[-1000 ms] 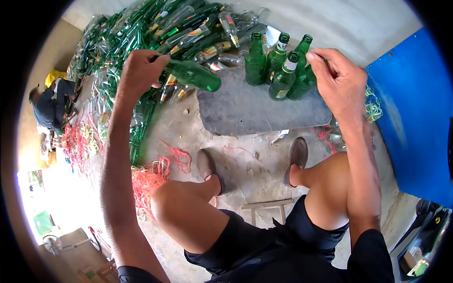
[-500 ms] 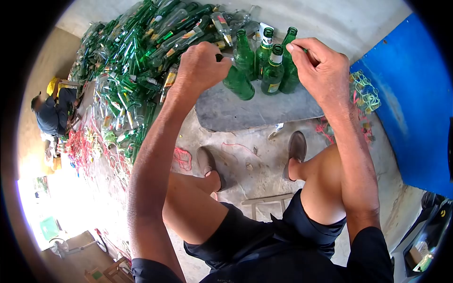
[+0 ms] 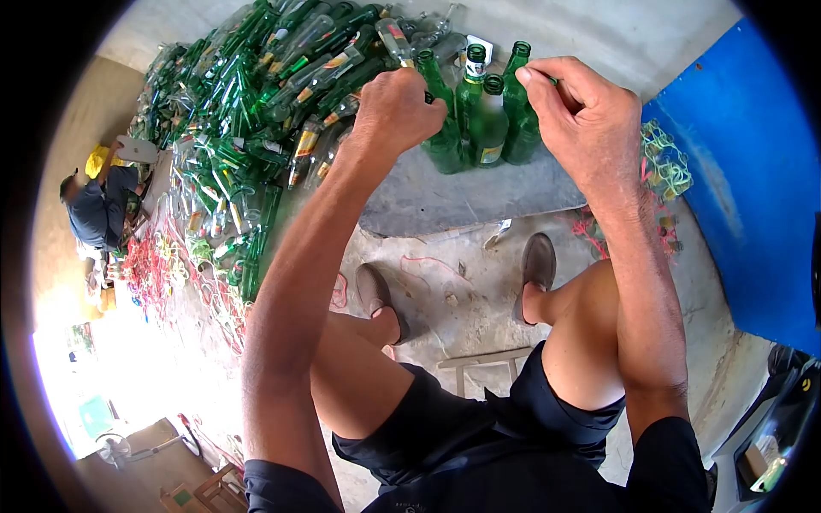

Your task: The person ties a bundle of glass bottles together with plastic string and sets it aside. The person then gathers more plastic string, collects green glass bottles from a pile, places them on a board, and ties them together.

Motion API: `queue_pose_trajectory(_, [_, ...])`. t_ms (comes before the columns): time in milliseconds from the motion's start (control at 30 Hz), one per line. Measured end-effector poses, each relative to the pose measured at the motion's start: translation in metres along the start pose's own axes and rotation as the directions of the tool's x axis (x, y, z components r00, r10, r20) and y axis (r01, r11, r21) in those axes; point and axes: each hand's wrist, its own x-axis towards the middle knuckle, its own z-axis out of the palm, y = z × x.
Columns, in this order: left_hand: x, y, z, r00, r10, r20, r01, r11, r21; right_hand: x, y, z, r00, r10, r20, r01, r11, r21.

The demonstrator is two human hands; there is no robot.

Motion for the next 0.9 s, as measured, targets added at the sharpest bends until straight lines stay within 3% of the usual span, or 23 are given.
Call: queue_pose_trajectory(900, [0.011, 0.01, 0.028, 0.988, 0.002, -0.152, -0.005, 1.0, -0.017, 0.0, 0.001, -0.011, 1.0, 0.011, -0.011, -0.01, 0.999, 0.045])
